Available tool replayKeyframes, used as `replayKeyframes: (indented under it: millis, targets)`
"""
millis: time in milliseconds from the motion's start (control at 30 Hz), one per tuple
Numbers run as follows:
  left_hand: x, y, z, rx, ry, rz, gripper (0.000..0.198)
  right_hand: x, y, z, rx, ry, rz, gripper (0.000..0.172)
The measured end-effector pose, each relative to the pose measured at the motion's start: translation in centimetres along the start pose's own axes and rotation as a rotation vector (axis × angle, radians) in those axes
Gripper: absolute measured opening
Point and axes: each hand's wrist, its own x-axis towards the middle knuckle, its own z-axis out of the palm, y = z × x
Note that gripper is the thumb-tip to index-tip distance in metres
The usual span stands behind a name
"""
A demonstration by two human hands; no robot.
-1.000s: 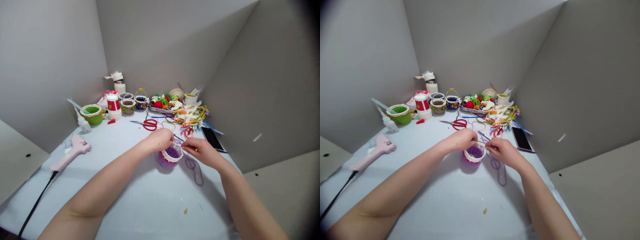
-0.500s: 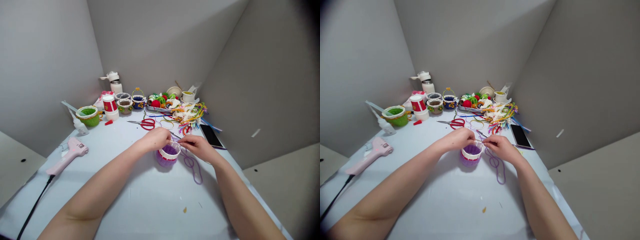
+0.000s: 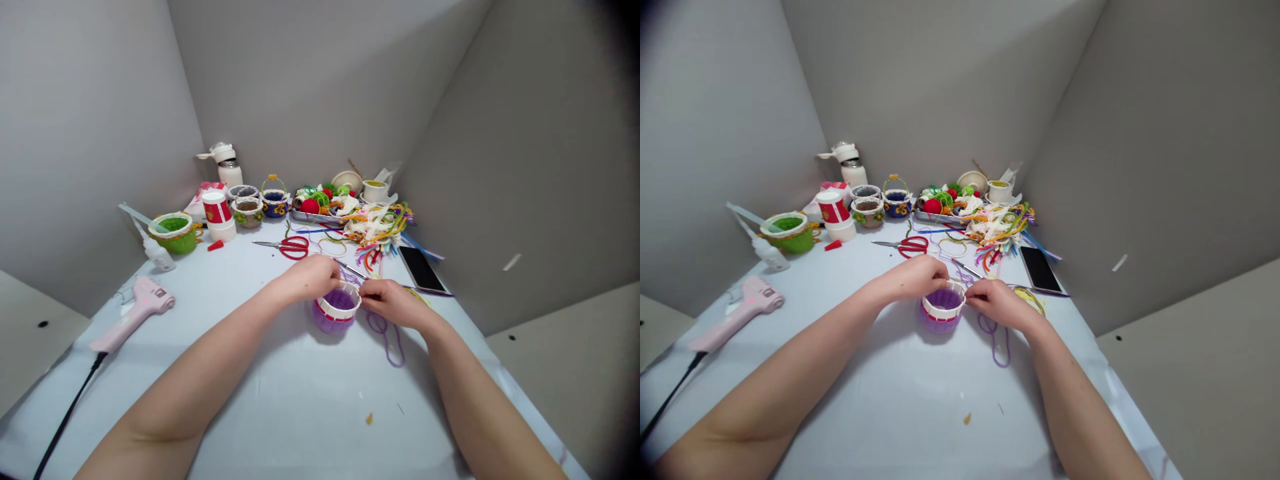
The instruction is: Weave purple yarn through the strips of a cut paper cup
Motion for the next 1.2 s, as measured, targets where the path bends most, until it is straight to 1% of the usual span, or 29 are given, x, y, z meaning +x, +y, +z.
replayKeyframes:
  millis: [67,167,200,267,333,400,467,533,633,733,833,933,1067,1200]
  targets:
    - [0.1,-0.2,0.0,-0.012,-0.053,-0.007,0.025,-0.1,-0.1,0.3,-0.013,-0.001,-0.01,0.024]
    - [0.1,-0.5,-0.1,-0.021,-0.143,-0.014,0.032,-0.2,-0.3,0.5,-0.007,0.041,-0.023,0.022]
    - [0.1,-0.5,-0.2,-0.039,-0.154,-0.009,0.033,-0.3,-0.3,0.6,-0.004,0.052,-0.027,0.022]
    - [0.0,-0.5,-0.5,-0.101,-0.131,0.003,0.03,-0.4,-0.4,0.7,-0.005,0.075,-0.032,0.022]
    - [-0.2,-0.3,-0.7,-0.169,-0.072,0.015,0.026,-0.4,-0.6,0.8,-0.009,0.094,-0.036,0.022]
    - [-0.3,0.0,-0.7,-0.191,-0.036,0.014,0.023,-0.5,-0.7,1.0,-0.007,0.107,-0.05,0.022]
    - [-0.3,0.2,-0.4,-0.141,-0.04,0.0,0.02,-0.6,-0.9,1.2,-0.004,0.109,-0.071,0.022]
    - [-0.3,0.3,0.0,-0.031,-0.053,-0.011,0.017,-0.6,-1.0,1.6,-0.008,0.109,-0.089,0.021]
    - [-0.3,0.5,0.4,0.098,-0.056,-0.005,0.018,-0.5,-0.9,2.1,-0.031,0.112,-0.107,0.019]
    - [-0.6,0.8,0.0,0.102,-0.04,-0.011,0.018,-0.5,-0.7,2.4,-0.041,0.124,-0.122,0.018]
    - [-1.1,1.0,-1.0,0.074,-0.032,-0.05,0.018,-0.5,-0.6,2.4,-0.027,0.127,-0.126,0.018]
    - [-1.4,1.2,-1.7,0.061,-0.072,-0.072,0.019,-0.6,-0.8,2.3,-0.024,0.118,-0.119,0.017]
    - [-1.3,1.2,-1.7,0.093,-0.156,-0.065,0.019,-0.7,-1.0,2.3,-0.022,0.105,-0.107,0.018]
    - [-1.3,1.1,-1.6,0.108,-0.155,-0.046,0.027,-0.7,-1.0,2.5,-0.02,0.1,-0.101,0.019]
